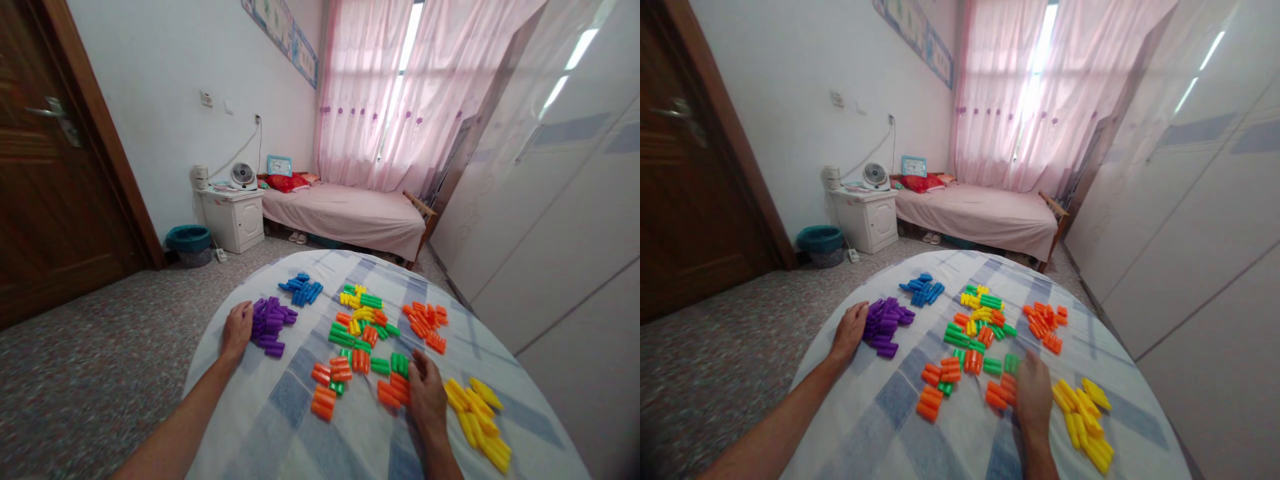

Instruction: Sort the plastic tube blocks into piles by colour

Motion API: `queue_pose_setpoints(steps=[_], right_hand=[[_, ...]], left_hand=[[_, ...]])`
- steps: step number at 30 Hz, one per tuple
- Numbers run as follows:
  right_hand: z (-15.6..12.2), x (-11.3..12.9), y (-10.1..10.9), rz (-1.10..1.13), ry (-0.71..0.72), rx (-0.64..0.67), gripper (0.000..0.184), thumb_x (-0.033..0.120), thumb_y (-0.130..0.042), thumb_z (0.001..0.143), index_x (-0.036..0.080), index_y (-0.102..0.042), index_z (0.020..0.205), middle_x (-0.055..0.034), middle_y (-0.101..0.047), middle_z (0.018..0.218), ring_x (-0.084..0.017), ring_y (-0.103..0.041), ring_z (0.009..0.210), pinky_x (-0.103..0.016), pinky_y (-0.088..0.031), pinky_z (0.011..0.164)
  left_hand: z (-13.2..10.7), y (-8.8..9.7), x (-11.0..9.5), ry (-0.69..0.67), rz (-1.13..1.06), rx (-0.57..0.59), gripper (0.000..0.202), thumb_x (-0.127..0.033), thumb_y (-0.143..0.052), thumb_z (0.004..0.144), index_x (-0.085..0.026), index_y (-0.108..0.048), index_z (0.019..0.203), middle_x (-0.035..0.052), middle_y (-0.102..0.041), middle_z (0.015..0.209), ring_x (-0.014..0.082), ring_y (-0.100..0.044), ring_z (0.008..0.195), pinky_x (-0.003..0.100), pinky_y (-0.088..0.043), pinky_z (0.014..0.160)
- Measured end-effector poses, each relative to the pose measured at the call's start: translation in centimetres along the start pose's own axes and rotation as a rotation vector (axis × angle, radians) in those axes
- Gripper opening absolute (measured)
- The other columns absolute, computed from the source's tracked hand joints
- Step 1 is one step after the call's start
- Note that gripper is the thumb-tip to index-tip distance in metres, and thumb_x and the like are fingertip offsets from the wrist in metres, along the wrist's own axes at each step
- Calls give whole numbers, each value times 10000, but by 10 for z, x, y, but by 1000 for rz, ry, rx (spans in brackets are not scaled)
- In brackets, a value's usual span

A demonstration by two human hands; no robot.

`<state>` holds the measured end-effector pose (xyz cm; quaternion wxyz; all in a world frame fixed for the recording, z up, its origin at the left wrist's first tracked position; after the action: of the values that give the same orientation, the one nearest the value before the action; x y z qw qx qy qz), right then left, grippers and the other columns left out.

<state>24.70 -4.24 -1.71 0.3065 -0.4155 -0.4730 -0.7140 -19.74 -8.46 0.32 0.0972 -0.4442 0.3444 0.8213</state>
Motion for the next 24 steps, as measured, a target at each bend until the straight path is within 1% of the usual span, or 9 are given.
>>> queue_pose_setpoints(steps=[4,7,10,11,12,15,17,20,24], right_hand=[[-1,-2,-1,2,43,-17,511,439,-432,737,137,-559,1129,-128,-592,1133,-256,-555,1038,-400,-400,934],[-4,1,-1,13,72,-36,463,403,-434,752,157,-560,1124,-108,-596,1114,-234,-565,992,-380,-419,901],[-7,6,-2,8,105,-50,445,386,-430,766,159,-556,1128,-100,-590,1092,-220,-564,963,-365,-435,874],[-8,8,-2,2,113,-50,445,383,-429,770,156,-555,1131,-100,-587,1081,-218,-564,955,-363,-439,869],[-8,10,-2,-6,121,-48,445,381,-428,773,152,-554,1133,-100,-585,1070,-217,-563,948,-362,-441,865],[-10,13,-2,-25,137,-42,437,376,-432,774,157,-560,1130,-91,-583,1042,-217,-565,933,-363,-446,855],[-10,13,-2,-23,134,-47,429,374,-435,770,169,-566,1122,-84,-584,1033,-219,-566,932,-363,-448,852],[-10,13,0,-31,117,-47,436,373,-431,770,166,-563,1131,-88,-585,1047,-223,-567,946,-364,-445,856],[-10,12,0,-44,109,-29,441,375,-428,776,159,-556,1139,-94,-584,1071,-226,-567,952,-362,-442,863]], left_hand=[[-1,0,-1,-75,11,-31,432,-409,-313,840,-150,-604,1026,117,-610,1126,244,-524,1122,411,-376,1027],[-3,7,-13,-164,65,-106,422,-390,-327,841,-121,-605,1006,146,-593,1113,273,-500,1141,441,-356,1037],[-19,14,-46,-304,76,-169,386,-376,-378,849,-125,-600,1043,151,-508,1245,286,-413,1238,450,-299,1076],[-27,14,-60,-357,51,-150,367,-366,-389,858,-144,-594,1065,132,-479,1286,274,-395,1258,438,-286,1087],[-36,11,-75,-399,14,-84,343,-349,-392,870,-168,-587,1088,108,-466,1309,254,-393,1264,421,-283,1093],[-64,-8,-114,-480,-106,168,298,-318,-398,889,-215,-590,1091,62,-485,1307,215,-426,1245,397,-311,1078],[-80,-29,-129,-473,-181,307,293,-321,-390,897,-223,-608,1066,57,-500,1300,203,-446,1231,390,-340,1059],[-92,-64,-135,-425,-234,418,299,-325,-388,898,-215,-626,1044,67,-519,1280,196,-445,1234,396,-340,1061],[-95,-97,-124,-350,-247,445,290,-288,-390,883,-195,-627,1022,84,-561,1195,190,-497,1166,393,-376,1029]])
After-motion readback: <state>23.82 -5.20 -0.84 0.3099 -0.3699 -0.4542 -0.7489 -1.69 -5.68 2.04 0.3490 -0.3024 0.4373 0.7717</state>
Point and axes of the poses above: each hand's wrist, its own z-axis towards the middle knuckle, its own y-axis out of the back of the hand, x = y × z, the point moved 2 cm from there along z, towards the middle knuckle
